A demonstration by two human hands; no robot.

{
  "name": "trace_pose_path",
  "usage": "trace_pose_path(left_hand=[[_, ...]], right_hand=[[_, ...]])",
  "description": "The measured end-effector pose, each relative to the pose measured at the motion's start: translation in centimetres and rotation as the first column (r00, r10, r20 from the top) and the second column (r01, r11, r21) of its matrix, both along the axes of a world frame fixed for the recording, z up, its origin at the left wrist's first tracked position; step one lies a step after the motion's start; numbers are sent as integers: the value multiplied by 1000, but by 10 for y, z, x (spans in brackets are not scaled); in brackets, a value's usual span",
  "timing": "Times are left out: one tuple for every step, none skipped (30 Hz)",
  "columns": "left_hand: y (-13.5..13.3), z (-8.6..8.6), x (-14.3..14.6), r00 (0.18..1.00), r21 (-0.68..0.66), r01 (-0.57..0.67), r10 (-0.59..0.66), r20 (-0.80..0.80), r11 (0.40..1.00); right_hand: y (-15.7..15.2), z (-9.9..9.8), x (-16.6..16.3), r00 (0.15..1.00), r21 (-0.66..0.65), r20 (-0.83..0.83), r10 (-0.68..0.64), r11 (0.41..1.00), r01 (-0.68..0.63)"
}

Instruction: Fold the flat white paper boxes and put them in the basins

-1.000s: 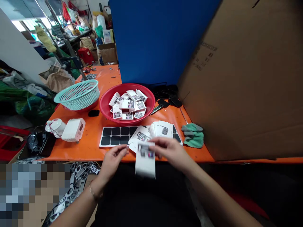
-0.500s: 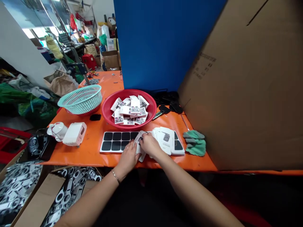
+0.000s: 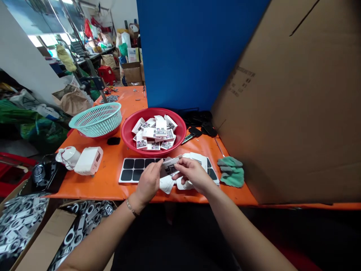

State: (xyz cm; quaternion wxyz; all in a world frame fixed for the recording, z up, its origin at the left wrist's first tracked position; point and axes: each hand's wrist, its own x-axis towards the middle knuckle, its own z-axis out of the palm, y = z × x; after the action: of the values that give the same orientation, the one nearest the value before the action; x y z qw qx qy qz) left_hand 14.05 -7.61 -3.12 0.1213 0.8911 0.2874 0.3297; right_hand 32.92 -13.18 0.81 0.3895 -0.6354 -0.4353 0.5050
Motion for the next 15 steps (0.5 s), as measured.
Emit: trace_pose_path(left_hand=[[2, 9, -2, 999, 3, 46, -46, 9, 999], [2, 16, -4, 996, 11, 92, -92, 1, 996], [1, 22, -7, 990, 21, 140, -140, -22, 990], [-1, 25, -9, 981, 28, 189, -187, -52, 982], [-5, 27, -12, 970, 30, 231, -228, -86, 972], [-9, 28, -14, 959, 30, 264, -259, -117, 964], [-14, 27, -17, 951, 28, 282, -276, -141, 959], [-20, 25, -18, 947, 25, 286, -278, -161, 958], [-25, 23, -20, 946, 15, 277, -270, -178, 961], [-31, 20, -21, 947, 0, 263, -258, -191, 965], [-36, 18, -22, 946, -25, 252, -252, -205, 967], [-40, 17, -23, 942, -64, 246, -255, -220, 967], [-44, 16, -23, 934, -119, 244, -266, -236, 962], [-46, 16, -23, 927, -184, 244, -285, -243, 952], [-48, 17, -23, 927, -257, 236, -296, -231, 937]], right_hand=[[-7, 2, 0, 998, -6, -65, 21, 1000, -22], [-13, 3, 0, 987, -21, -151, 46, 999, -50], [-19, 3, 0, 966, -40, -249, 66, 996, -79], [-25, 3, -1, 935, -59, -345, 78, 993, -104], [-30, 2, -2, 900, -74, -430, 79, 990, -122], [-34, 2, -3, 867, -86, -494, 72, 988, -131], [-38, 2, -5, 845, -94, -531, 65, 986, -135], [-41, 3, -8, 838, -96, -542, 66, 986, -139], [-43, 3, -10, 834, -94, -547, 73, 984, -148], [-45, 4, -12, 827, -91, -556, 82, 983, -159], [-47, 5, -13, 824, -85, -558, 94, 982, -169], [-49, 6, -15, 828, -78, -550, 108, 981, -180], [-50, 7, -16, 838, -70, -531, 125, 979, -191], [-51, 8, -17, 851, -64, -504, 145, 977, -204], [-52, 8, -18, 869, -53, -471, 155, 978, -203]])
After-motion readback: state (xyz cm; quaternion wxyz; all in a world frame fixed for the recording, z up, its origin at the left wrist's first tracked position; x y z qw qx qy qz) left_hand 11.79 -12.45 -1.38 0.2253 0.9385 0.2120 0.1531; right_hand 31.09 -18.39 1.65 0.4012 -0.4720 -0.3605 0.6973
